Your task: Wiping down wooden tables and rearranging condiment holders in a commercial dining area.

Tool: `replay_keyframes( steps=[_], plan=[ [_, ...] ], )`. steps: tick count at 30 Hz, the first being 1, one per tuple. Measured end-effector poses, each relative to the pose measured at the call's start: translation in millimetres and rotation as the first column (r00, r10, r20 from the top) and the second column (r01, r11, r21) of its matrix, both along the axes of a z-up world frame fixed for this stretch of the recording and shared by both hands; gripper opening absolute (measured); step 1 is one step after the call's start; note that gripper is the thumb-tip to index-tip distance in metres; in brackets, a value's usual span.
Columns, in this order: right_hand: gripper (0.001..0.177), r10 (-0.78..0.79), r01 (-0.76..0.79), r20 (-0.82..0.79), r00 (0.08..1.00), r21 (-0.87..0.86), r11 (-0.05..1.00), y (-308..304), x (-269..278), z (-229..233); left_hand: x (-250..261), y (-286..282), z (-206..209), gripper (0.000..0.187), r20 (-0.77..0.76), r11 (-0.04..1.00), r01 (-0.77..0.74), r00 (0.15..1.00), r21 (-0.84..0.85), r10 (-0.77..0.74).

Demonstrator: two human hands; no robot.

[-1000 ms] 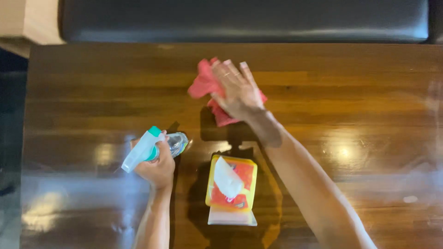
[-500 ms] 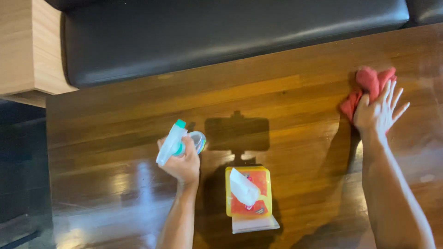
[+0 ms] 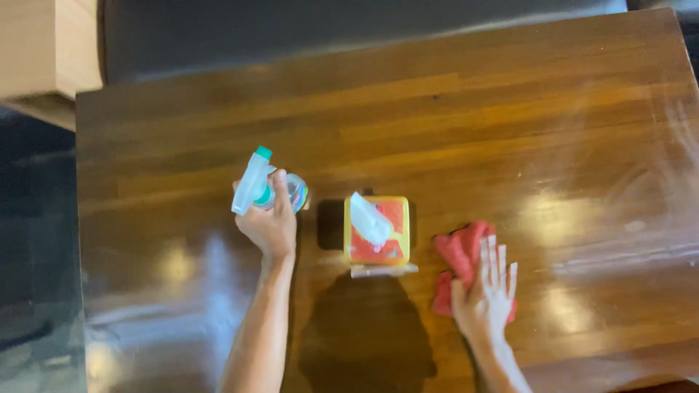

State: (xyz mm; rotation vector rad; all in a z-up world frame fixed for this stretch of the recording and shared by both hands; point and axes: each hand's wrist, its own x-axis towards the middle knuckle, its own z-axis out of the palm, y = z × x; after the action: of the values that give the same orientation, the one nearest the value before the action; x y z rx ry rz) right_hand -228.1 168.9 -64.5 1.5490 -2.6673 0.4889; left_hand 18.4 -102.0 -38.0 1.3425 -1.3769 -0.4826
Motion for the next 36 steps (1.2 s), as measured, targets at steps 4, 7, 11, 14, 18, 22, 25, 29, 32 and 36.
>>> replay_keyframes(
  steps=[4, 7, 11, 14, 18, 22, 25, 29, 32, 36],
  plan=[
    [0.091, 0.044, -0.048, 0.031, 0.999, 0.125, 0.991, 26.9, 73.1, 21.5, 34.8, 59.1, -3.2, 0.022, -0.035, 1.0, 0.005, 0.999, 0.028, -0.004],
    [0.092, 0.122, -0.137, 0.083, 0.989, 0.204, 0.969, 42.8, 126.1, 21.3, 61.1, 101.9, -4.1, 0.023, -0.018, 1.0, 0.011, 1.0, 0.029, -0.01],
    [0.084, 0.39, -0.41, 0.208, 0.897, 0.059, 0.91, 40.6, 197.5, 22.3, 109.8, 146.2, -8.9, 0.029, 0.056, 0.998, 0.031, 0.998, 0.045, -0.034],
    [0.082, 0.448, -0.47, 0.219, 0.867, 0.057, 0.881, 15.4, 223.8, 16.8, 141.5, 153.3, -17.9, 0.035, 0.128, 0.994, 0.104, 0.986, 0.018, -0.105],
    [0.084, 0.404, -0.42, 0.188, 0.895, 0.053, 0.906, -37.0, 247.6, 6.3, 156.7, 129.2, -20.1, 0.044, 0.077, 0.979, 0.198, 0.978, -0.05, -0.194],
    [0.084, 0.278, -0.282, 0.112, 0.954, 0.021, 0.959, -92.9, 260.5, -10.8, 175.6, 91.8, -32.9, 0.048, -0.031, 0.974, 0.22, 0.975, -0.054, -0.221],
    [0.086, 0.183, -0.182, 0.066, 0.981, -0.026, 0.983, -144.5, 260.3, -17.3, 196.7, 48.6, -45.4, 0.043, -0.002, 0.981, 0.186, 0.982, -0.048, -0.187],
    [0.088, 0.088, -0.089, -0.046, 0.995, -0.03, 0.996, -215.2, 251.7, -23.0, 228.5, -11.0, -52.6, 0.036, 0.025, 0.985, 0.162, 0.987, -0.058, -0.161],
    [0.083, 0.069, -0.075, -0.104, 0.992, -0.06, 0.995, -264.6, 238.5, -36.9, 246.7, -47.2, -50.6, 0.034, 0.074, 0.987, 0.151, 0.986, -0.052, -0.147],
    [0.078, 0.038, -0.051, -0.098, 0.994, -0.13, 0.99, -323.1, 215.0, -50.2, 258.7, -75.2, -50.9, 0.04, 0.049, 0.989, 0.143, 0.989, -0.044, -0.141]
  ],
)
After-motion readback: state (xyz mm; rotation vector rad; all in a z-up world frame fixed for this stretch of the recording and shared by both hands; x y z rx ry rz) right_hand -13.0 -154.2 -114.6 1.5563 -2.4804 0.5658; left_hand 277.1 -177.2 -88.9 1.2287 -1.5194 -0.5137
